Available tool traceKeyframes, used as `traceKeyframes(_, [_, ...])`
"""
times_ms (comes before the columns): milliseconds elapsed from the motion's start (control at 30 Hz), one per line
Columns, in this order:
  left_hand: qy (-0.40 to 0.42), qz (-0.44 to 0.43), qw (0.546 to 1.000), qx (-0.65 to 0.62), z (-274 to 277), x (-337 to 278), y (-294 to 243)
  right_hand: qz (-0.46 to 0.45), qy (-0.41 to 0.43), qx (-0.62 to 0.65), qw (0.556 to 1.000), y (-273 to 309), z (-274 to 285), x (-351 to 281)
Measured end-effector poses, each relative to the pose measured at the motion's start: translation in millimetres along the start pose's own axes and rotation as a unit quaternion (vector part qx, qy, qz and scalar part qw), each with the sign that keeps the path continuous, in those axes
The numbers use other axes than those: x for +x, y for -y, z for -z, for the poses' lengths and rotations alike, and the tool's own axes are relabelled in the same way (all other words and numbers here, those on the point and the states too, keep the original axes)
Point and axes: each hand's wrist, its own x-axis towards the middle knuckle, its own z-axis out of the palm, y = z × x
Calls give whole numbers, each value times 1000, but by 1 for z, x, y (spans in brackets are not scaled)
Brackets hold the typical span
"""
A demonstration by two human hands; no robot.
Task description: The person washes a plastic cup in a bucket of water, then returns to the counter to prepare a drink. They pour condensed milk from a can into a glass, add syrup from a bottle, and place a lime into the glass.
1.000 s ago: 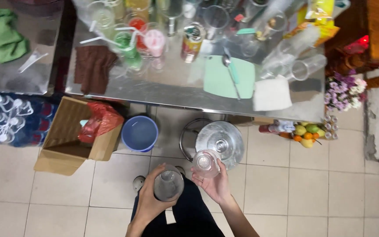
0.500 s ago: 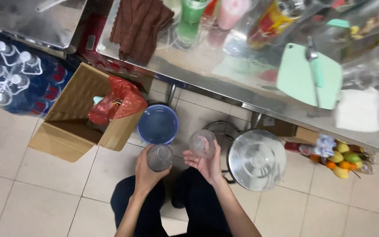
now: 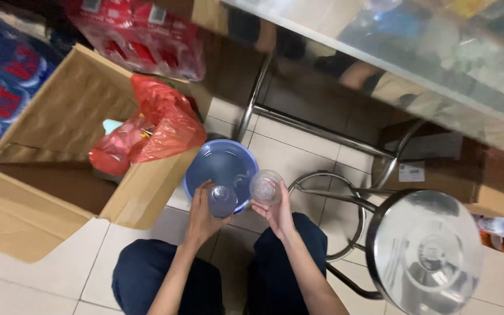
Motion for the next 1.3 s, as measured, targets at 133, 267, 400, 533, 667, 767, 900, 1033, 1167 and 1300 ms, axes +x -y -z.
traceKeyframes(133, [22,-14,997,68,-24,24,56,22,10,-5,1000,-16,1,40])
traceKeyframes(267, [118,12,971,206,-24,47,69,46,21,-39,998,-19,-7,61])
traceKeyframes(400, [151,2,951,268,-25,61,78,106,34,-113,987,-24,-15,68])
traceKeyframes(533, [144,-17,952,271,-33,74,93,147,6,-190,971,-33,-21,94])
traceKeyframes(667, [153,-64,926,340,-30,73,102,179,-57,-517,835,-46,-37,151])
traceKeyframes(767, [163,-76,918,354,-25,73,98,135,-83,-599,785,-70,-15,225])
traceKeyframes(900, [188,-63,923,329,-11,76,92,59,-97,-697,708,-117,27,318])
traceKeyframes(1033, [158,-80,942,287,3,66,76,-7,-116,-731,673,-121,-3,313])
traceKeyframes(1167, [144,-56,964,215,11,64,63,-11,-118,-733,669,-152,31,378])
traceKeyframes(1300, [110,-50,984,135,20,60,50,-5,-149,-710,689,-168,45,409])
